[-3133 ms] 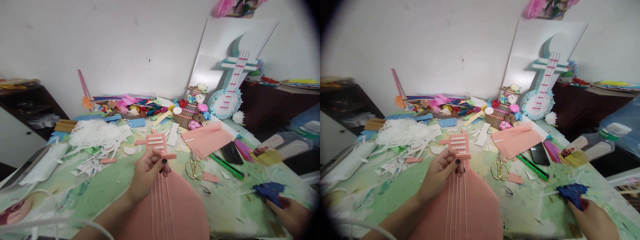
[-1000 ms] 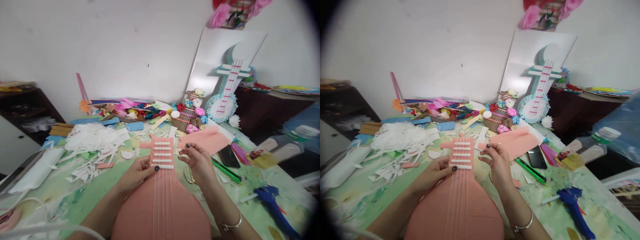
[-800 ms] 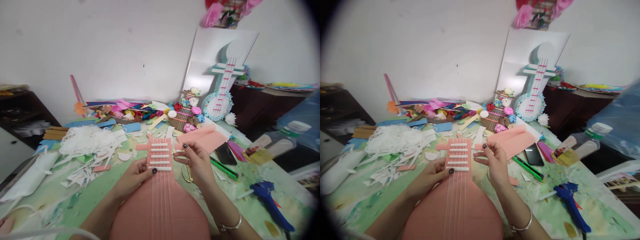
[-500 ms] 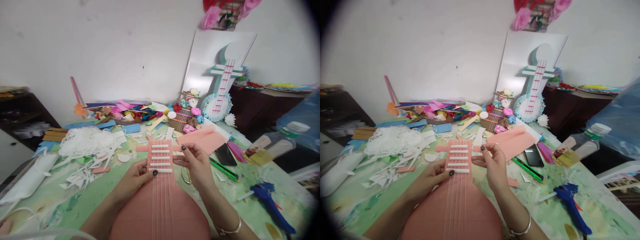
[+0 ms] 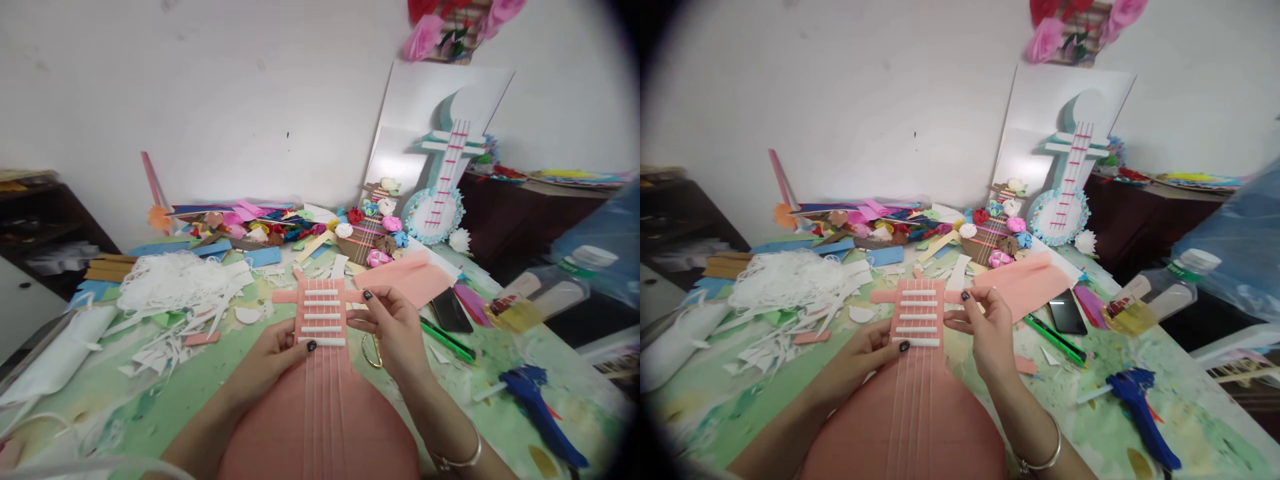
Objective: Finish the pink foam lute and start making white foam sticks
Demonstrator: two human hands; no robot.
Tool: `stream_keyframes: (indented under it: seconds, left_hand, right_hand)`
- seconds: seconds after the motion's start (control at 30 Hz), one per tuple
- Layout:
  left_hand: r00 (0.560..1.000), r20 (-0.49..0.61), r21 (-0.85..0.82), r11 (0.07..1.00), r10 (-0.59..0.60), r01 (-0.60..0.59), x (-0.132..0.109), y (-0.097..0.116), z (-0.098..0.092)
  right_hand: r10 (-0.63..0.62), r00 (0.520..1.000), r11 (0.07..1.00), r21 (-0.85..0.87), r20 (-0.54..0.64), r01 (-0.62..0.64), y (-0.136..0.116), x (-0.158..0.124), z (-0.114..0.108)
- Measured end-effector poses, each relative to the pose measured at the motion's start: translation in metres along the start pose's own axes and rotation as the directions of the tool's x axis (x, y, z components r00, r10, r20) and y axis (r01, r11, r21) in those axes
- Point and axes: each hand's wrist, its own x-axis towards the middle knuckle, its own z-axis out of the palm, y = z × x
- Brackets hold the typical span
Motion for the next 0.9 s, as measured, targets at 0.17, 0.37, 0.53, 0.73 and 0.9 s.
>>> stream_keyframes:
  seconds: [0.17, 0.37, 0.53, 0.73, 0.9]
  left_hand:
    - [1.000, -0.001, -0.017, 1.000, 0.000, 0.000, -0.0001, 0.0005, 0.0008]
    - [1.000, -0.007, -0.025, 1.000, 0.012, -0.012, -0.0005, 0.0013, 0.0019]
    - [1.000, 0.004, -0.033, 0.999, -0.001, 0.001, -0.0010, 0.0011, 0.0025]
    - [1.000, 0.002, -0.029, 1.000, -0.007, 0.007, -0.0014, 0.0003, 0.0022]
    - [1.000, 0.001, -0.016, 1.000, -0.009, 0.009, -0.0015, 0.0006, 0.0012]
  right_hand:
    - [-0.006, 1.000, 1.000, 0.004, 0.005, 0.006, 0.0002, -0.0018, 0.0006]
    - [-0.002, 1.000, 1.000, 0.007, -0.002, 0.002, -0.0008, -0.0023, 0.0026]
    - [0.003, 1.000, 1.000, 0.015, 0.000, -0.003, -0.0018, -0.0031, 0.0029]
    - [0.013, 1.000, 0.999, 0.035, -0.007, -0.013, -0.0015, -0.0046, 0.0026]
    - [0.007, 1.000, 1.000, 0.025, -0.004, -0.007, -0.0014, -0.0047, 0.0022]
